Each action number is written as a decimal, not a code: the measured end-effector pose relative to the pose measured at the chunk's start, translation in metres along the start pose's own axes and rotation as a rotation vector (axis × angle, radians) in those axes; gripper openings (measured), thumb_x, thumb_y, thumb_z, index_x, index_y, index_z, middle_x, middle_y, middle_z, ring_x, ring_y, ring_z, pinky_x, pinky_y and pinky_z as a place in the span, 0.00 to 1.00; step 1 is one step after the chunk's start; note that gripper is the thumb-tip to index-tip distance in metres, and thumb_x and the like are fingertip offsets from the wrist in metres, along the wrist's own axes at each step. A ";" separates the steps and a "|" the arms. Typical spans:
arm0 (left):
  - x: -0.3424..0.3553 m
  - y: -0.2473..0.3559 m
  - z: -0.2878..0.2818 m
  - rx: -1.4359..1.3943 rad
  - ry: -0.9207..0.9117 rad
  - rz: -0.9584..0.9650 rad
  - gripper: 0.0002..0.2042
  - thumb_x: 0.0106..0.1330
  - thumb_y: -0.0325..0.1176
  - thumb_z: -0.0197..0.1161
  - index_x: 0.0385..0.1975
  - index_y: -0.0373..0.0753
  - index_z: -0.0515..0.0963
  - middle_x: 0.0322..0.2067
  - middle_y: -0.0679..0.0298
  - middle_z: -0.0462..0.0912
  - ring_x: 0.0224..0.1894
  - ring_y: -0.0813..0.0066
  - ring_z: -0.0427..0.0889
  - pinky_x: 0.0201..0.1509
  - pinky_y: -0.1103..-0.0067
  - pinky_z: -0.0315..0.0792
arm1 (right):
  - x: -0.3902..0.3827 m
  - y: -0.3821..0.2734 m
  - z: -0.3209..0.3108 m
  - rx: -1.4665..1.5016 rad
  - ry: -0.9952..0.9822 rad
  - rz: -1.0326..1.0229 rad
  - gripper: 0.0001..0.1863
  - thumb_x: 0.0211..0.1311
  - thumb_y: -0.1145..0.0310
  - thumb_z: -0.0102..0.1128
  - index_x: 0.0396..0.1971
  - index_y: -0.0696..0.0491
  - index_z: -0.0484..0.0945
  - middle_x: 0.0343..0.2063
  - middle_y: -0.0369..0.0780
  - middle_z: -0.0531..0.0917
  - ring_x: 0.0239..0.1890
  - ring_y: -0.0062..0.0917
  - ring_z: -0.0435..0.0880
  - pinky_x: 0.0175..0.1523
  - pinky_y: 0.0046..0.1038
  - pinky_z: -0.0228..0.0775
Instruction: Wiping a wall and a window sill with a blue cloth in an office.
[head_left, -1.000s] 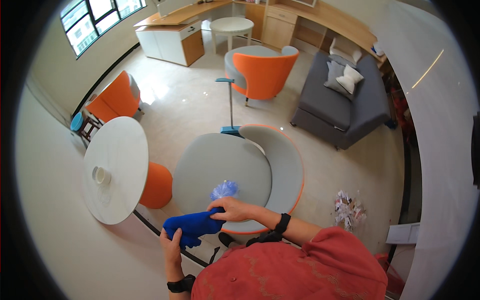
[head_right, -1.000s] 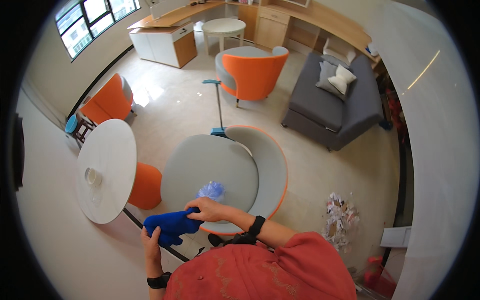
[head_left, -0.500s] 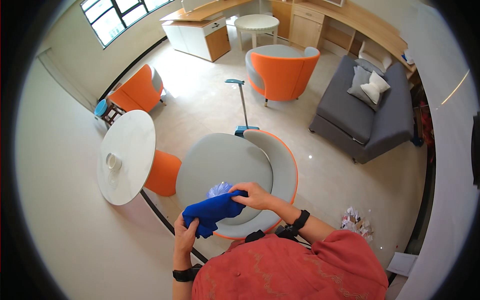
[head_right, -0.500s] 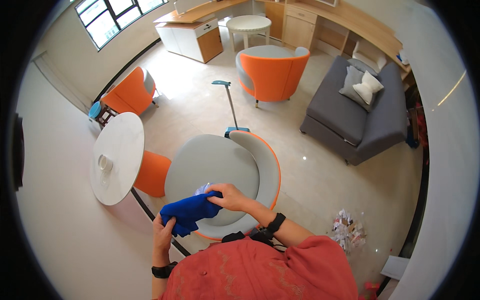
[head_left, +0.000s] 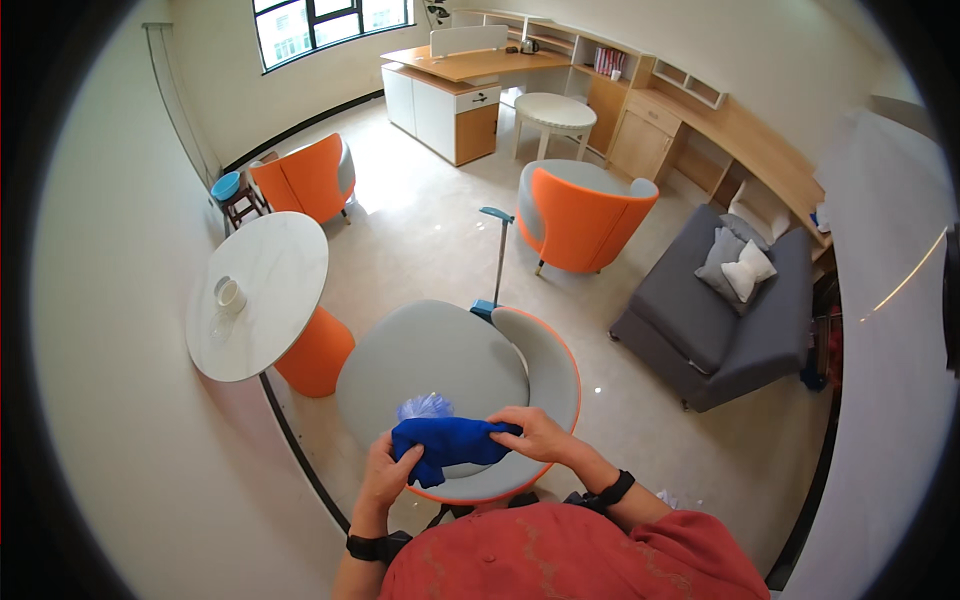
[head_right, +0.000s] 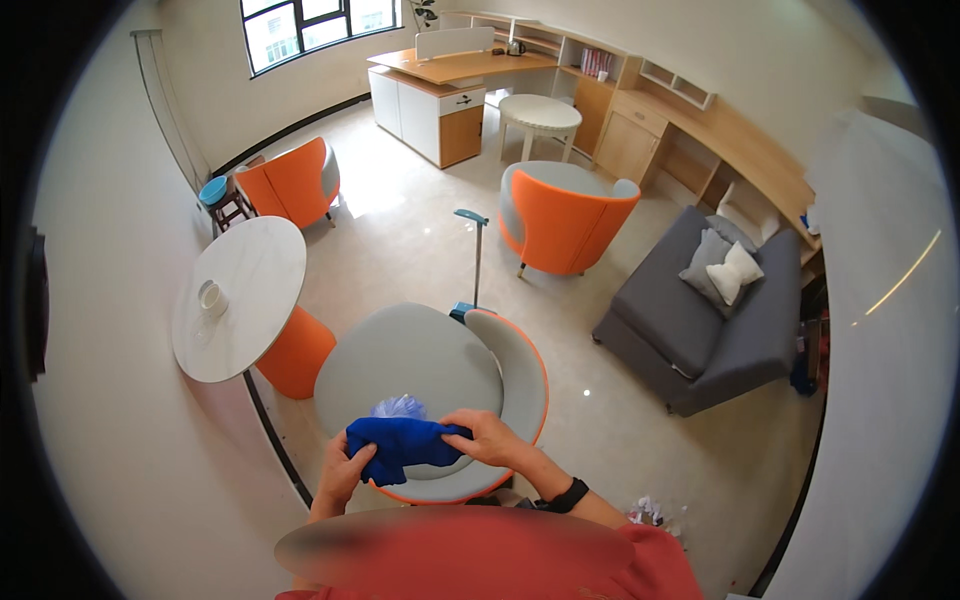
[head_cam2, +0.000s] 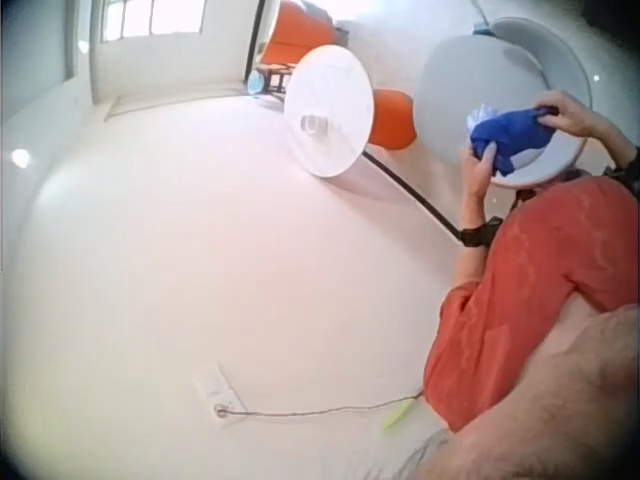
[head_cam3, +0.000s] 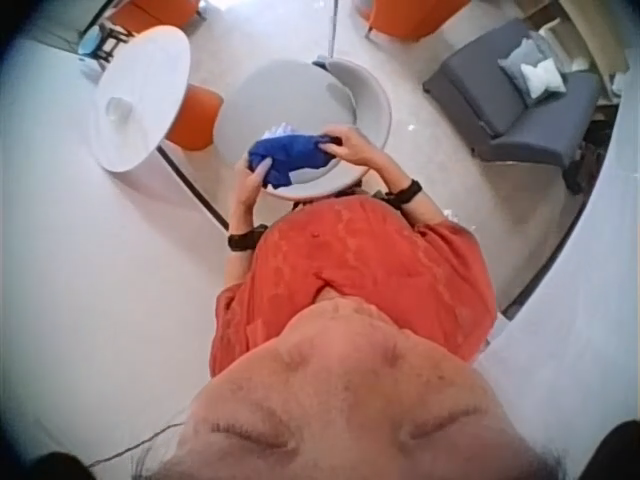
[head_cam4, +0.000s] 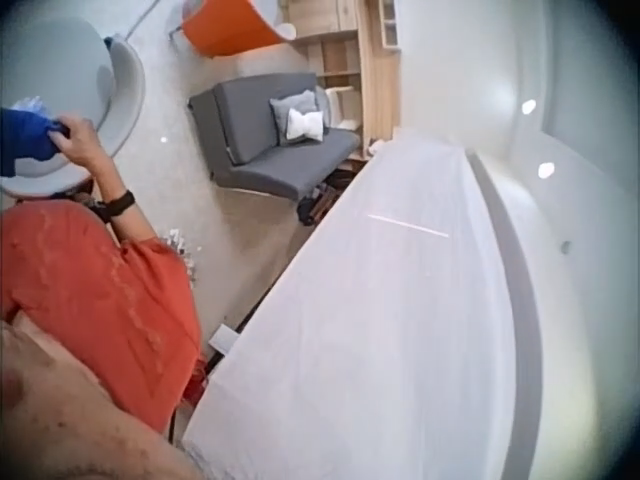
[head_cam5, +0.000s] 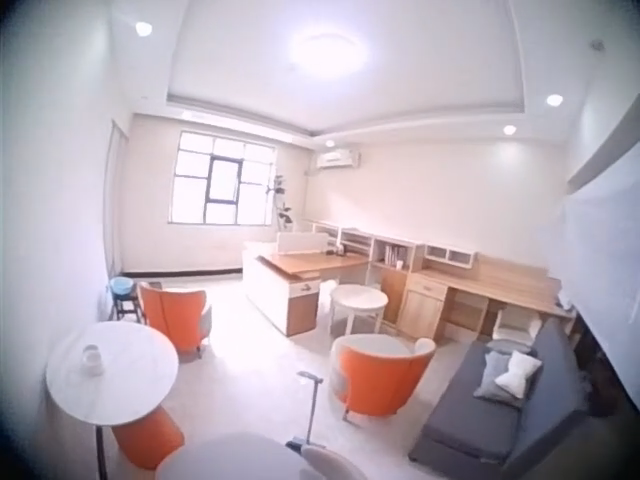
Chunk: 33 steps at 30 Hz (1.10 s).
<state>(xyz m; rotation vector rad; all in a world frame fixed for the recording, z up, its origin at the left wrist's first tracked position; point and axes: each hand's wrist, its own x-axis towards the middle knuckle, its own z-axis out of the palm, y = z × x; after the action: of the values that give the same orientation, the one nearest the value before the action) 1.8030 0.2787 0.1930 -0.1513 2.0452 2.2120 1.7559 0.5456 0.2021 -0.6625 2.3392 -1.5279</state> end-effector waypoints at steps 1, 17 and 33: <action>0.002 -0.002 0.002 0.008 -0.001 0.002 0.10 0.61 0.26 0.61 0.41 0.33 0.77 0.29 0.68 0.80 0.27 0.85 0.75 0.28 0.86 0.69 | 0.001 0.001 -0.004 0.031 -0.009 0.023 0.11 0.58 0.69 0.60 0.41 0.56 0.79 0.35 0.44 0.82 0.37 0.35 0.80 0.44 0.30 0.71; 0.060 0.006 0.229 0.009 -0.054 -0.017 0.12 0.61 0.27 0.61 0.44 0.33 0.76 0.30 0.66 0.81 0.28 0.83 0.77 0.32 0.85 0.73 | -0.051 0.100 -0.209 0.036 0.030 -0.054 0.12 0.57 0.70 0.60 0.41 0.55 0.80 0.35 0.43 0.83 0.38 0.32 0.82 0.46 0.28 0.72; 0.154 0.008 0.310 -0.109 0.139 -0.062 0.17 0.53 0.22 0.53 0.44 0.33 0.76 0.28 0.69 0.78 0.23 0.84 0.73 0.25 0.86 0.68 | 0.024 0.100 -0.323 -0.216 0.198 -0.035 0.10 0.54 0.66 0.59 0.34 0.55 0.82 0.30 0.47 0.83 0.34 0.40 0.82 0.40 0.32 0.73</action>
<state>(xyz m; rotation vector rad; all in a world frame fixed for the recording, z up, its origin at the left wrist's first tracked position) 1.6535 0.5907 0.2011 -0.3842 1.9567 2.3361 1.5644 0.8223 0.2425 -0.6295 2.6818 -1.4260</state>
